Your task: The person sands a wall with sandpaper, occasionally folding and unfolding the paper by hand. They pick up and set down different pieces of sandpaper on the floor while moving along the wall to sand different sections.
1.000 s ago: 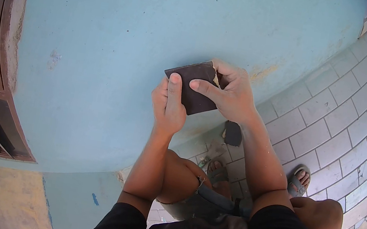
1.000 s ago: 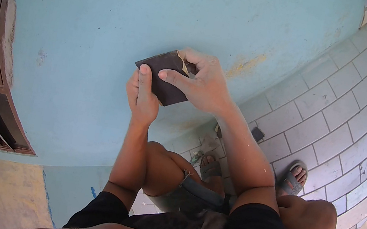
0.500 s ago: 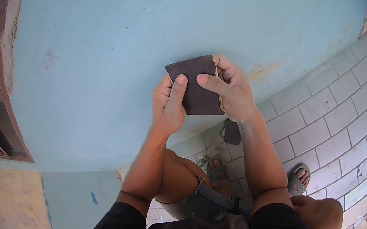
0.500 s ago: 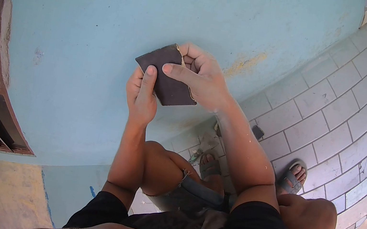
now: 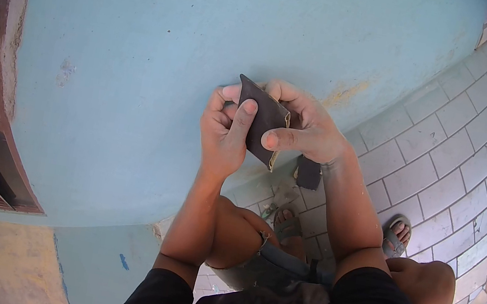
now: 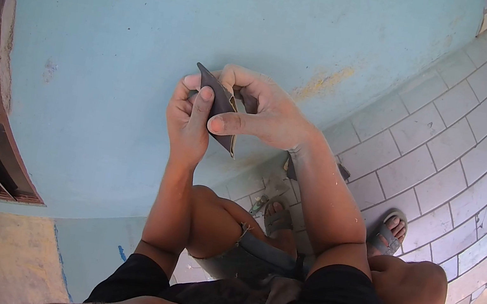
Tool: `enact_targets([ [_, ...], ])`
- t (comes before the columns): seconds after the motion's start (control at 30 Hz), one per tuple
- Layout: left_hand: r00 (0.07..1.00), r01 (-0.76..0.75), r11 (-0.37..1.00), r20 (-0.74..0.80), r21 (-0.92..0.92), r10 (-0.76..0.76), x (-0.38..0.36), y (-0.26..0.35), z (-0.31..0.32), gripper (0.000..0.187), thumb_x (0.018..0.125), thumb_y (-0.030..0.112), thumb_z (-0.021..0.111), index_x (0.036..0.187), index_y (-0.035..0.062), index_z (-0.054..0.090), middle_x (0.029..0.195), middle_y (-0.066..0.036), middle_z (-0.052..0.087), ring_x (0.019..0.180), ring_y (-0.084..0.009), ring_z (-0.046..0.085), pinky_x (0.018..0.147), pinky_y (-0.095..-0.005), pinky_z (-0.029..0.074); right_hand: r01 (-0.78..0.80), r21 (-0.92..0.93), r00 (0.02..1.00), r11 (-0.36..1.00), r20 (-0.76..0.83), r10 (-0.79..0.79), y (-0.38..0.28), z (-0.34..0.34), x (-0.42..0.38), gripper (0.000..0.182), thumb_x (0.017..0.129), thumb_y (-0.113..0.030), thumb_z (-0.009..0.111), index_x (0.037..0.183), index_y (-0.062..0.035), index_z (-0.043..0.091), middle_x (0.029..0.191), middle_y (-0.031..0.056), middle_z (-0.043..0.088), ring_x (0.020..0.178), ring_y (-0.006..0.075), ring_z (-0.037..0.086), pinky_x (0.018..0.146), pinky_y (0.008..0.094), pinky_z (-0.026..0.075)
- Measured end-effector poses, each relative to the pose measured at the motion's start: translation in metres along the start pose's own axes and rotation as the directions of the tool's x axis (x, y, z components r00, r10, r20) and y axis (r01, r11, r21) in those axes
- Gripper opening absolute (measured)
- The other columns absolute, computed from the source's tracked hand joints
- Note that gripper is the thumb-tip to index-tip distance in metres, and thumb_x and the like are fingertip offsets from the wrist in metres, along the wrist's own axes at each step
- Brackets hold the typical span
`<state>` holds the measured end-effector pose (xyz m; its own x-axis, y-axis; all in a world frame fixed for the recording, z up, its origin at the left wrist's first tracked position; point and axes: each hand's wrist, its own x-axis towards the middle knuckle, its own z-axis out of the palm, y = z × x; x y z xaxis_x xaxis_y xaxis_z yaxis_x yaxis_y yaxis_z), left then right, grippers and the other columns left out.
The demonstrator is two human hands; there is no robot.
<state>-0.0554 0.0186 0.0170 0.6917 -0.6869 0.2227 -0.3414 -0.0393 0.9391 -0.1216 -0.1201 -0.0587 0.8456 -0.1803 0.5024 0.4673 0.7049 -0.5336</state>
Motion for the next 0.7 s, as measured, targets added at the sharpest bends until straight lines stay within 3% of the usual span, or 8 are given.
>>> enact_targets([
  [0.1, 0.998, -0.059, 0.996, 0.023, 0.068, 0.058, 0.0, -0.008, -0.004, 0.031, 0.105, 0.02, 0.063, 0.124, -0.002, 0.051, 0.084, -0.002, 0.069, 0.078, -0.0048, 0.059, 0.067, -0.0223, 0.048, 0.065, -0.006, 0.997, 0.998, 0.048, -0.065, 0.001, -0.004, 0.0, 0.034, 0.081, -0.022, 0.089, 0.096, -0.0112, 0.06, 0.093, -0.0037, 0.059, 0.09, 0.0087, 0.054, 0.075, 0.0265, 0.043],
  [0.27, 0.986, -0.165, 0.983, 0.021, 0.083, 0.164, 0.003, -0.002, -0.022, 0.053, 0.101, 0.023, 0.068, 0.14, -0.006, 0.045, 0.086, -0.004, 0.067, 0.083, -0.0103, 0.063, 0.07, -0.0265, 0.053, 0.29, 0.058, 0.927, 0.955, -0.266, -0.265, -0.018, -0.021, -0.006, 0.055, 0.091, -0.036, 0.079, 0.129, -0.0005, 0.059, 0.122, 0.0107, 0.066, 0.108, 0.0171, 0.064, 0.092, 0.0323, 0.053],
  [0.3, 0.982, -0.185, 0.973, 0.003, 0.14, 0.187, 0.001, 0.002, -0.023, 0.057, 0.101, 0.023, 0.069, 0.142, -0.0065, 0.044, 0.086, -0.004, 0.066, 0.082, -0.0113, 0.064, 0.071, -0.0271, 0.054, 0.354, 0.035, 0.871, 0.935, -0.376, -0.316, -0.024, -0.026, -0.007, 0.062, 0.094, -0.042, 0.074, 0.133, 0.0012, 0.053, 0.13, 0.0151, 0.064, 0.114, 0.0201, 0.064, 0.098, 0.0355, 0.054],
  [0.37, 0.98, -0.194, 0.963, -0.011, 0.187, 0.199, -0.001, 0.009, -0.025, 0.06, 0.1, 0.023, 0.07, 0.145, -0.007, 0.043, 0.086, -0.004, 0.066, 0.082, -0.0123, 0.064, 0.073, -0.0276, 0.055, 0.574, -0.131, 0.548, 0.808, -0.671, -0.499, -0.035, -0.034, -0.002, 0.045, 0.095, -0.035, 0.077, 0.122, -0.0001, 0.065, 0.111, 0.0088, 0.069, 0.096, 0.0115, 0.064, 0.077, 0.0244, 0.051],
  [0.4, 0.974, -0.212, 0.952, -0.038, 0.22, 0.225, -0.002, 0.013, -0.025, 0.061, 0.1, 0.024, 0.07, 0.145, -0.0072, 0.043, 0.084, -0.004, 0.066, 0.081, -0.0127, 0.064, 0.073, -0.0278, 0.055, 0.567, -0.141, 0.543, 0.812, -0.677, -0.497, -0.036, -0.046, -0.003, 0.045, 0.095, -0.035, 0.077, 0.122, -0.0001, 0.065, 0.111, 0.0088, 0.069, 0.096, 0.0115, 0.064, 0.077, 0.0244, 0.051],
  [0.5, 0.958, -0.256, 0.934, -0.062, 0.248, 0.28, -0.005, 0.017, -0.031, 0.062, 0.099, 0.024, 0.07, 0.145, -0.0076, 0.044, 0.082, -0.005, 0.067, 0.078, -0.0138, 0.064, 0.075, -0.0288, 0.054, 0.441, -0.497, 0.257, 0.747, -0.728, -0.635, -0.034, -0.09, -0.019, 0.042, 0.093, -0.037, 0.079, 0.11, 0.001, 0.071, 0.097, 0.005, 0.069, 0.085, 0.0089, 0.062, 0.074, 0.0237, 0.05],
  [0.57, 0.949, -0.286, 0.926, -0.061, 0.247, 0.309, -0.007, 0.018, -0.033, 0.062, 0.099, 0.024, 0.071, 0.145, -0.0077, 0.044, 0.081, -0.006, 0.068, 0.077, -0.0145, 0.065, 0.076, -0.0296, 0.054, 0.141, -0.629, -0.052, 0.765, -0.776, -0.628, -0.021, -0.109, -0.028, 0.039, 0.092, -0.037, 0.08, 0.097, 0.0009, 0.074, 0.085, 0.0008, 0.066, 0.077, 0.0074, 0.059, 0.072, 0.0229, 0.048],
  [0.7, 0.928, -0.333, 0.888, -0.056, 0.317, 0.368, -0.01, 0.02, -0.036, 0.062, 0.099, 0.024, 0.069, 0.145, -0.0095, 0.043, 0.084, -0.01, 0.07, 0.076, -0.0161, 0.064, 0.077, -0.032, 0.053, -0.043, -0.735, -0.102, 0.677, -0.671, -0.735, 0.025, -0.153, -0.045, 0.04, 0.09, -0.034, 0.081, 0.094, 0.0062, 0.077, 0.118, 0.0156, 0.072, 0.099, 0.0177, 0.066, 0.085, 0.0306, 0.052],
])
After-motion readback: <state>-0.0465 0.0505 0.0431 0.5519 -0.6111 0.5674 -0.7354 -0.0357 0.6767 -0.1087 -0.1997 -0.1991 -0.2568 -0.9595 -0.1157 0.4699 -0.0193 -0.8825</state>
